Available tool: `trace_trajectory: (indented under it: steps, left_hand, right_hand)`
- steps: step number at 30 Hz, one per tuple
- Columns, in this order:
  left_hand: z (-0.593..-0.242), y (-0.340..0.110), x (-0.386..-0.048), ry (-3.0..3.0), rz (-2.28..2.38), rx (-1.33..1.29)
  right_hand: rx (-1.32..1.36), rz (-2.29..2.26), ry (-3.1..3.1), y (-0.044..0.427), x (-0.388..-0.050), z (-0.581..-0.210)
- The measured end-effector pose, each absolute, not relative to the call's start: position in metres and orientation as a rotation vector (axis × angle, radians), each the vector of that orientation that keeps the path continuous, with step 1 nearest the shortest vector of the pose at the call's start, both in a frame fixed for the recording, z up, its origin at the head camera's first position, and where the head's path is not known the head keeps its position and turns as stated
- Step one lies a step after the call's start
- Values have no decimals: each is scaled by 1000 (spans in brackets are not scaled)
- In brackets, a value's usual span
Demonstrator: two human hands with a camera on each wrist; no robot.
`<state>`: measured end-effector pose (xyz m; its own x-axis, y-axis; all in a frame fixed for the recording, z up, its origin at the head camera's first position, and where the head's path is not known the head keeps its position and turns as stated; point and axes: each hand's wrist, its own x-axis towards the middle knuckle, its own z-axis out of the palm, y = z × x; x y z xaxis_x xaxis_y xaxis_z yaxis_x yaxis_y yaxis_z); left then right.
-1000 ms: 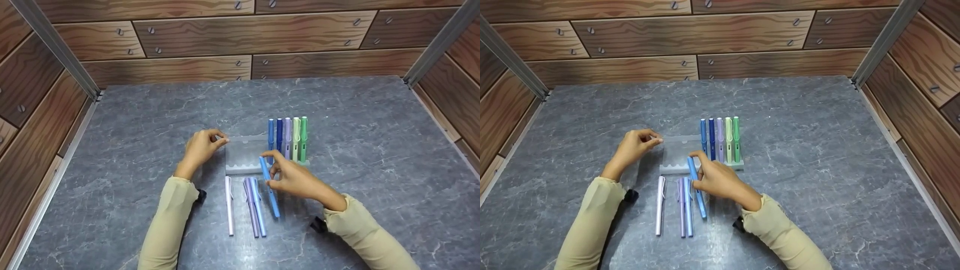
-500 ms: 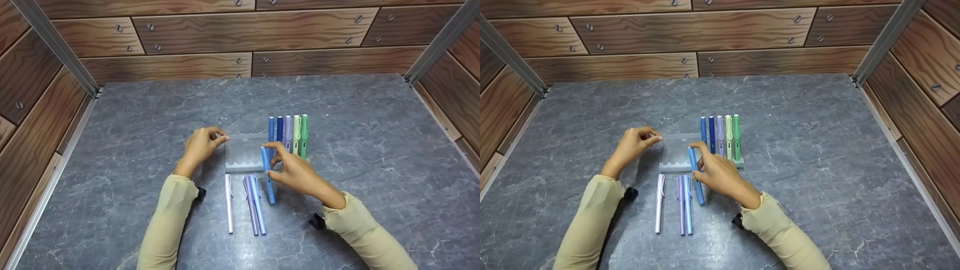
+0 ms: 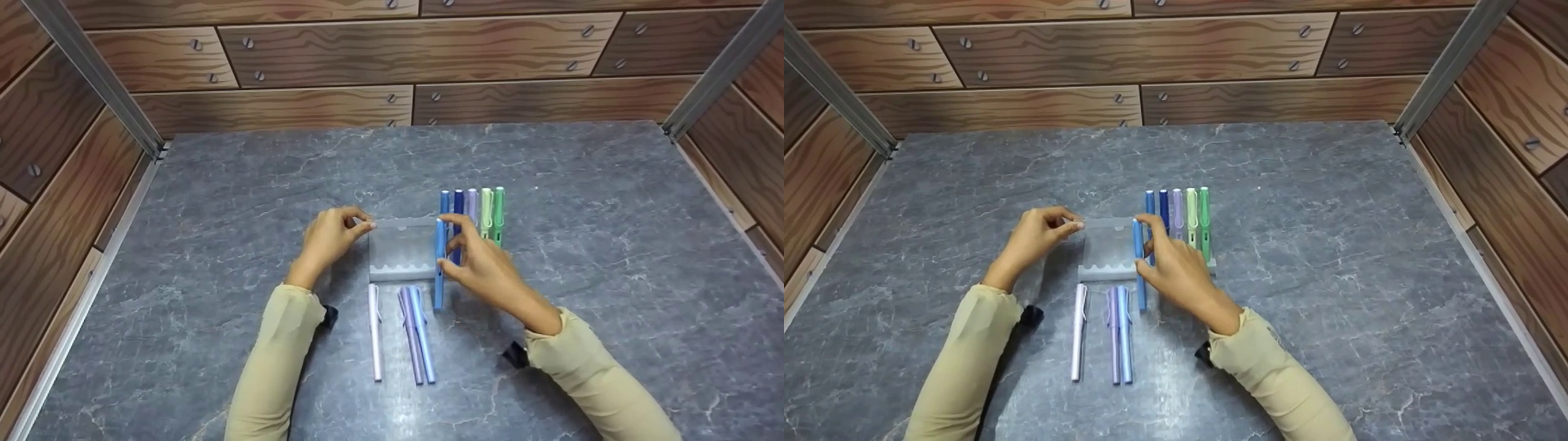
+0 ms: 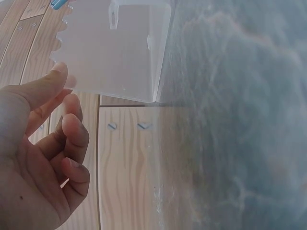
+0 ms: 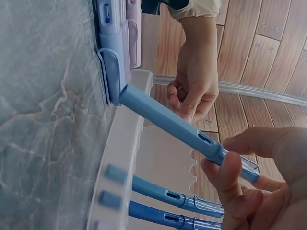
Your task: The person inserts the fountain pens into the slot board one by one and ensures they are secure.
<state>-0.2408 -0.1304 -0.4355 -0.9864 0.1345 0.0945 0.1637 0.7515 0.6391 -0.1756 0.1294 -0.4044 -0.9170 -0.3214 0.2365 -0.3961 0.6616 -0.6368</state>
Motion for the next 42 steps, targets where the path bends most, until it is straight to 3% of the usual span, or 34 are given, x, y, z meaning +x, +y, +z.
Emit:
trace_trajectory:
  steps: [42]
  left_hand:
    - [-436, -130, -241, -2884, -1071, -239]
  right_hand:
    - [599, 753, -2338, 120, -194, -420]
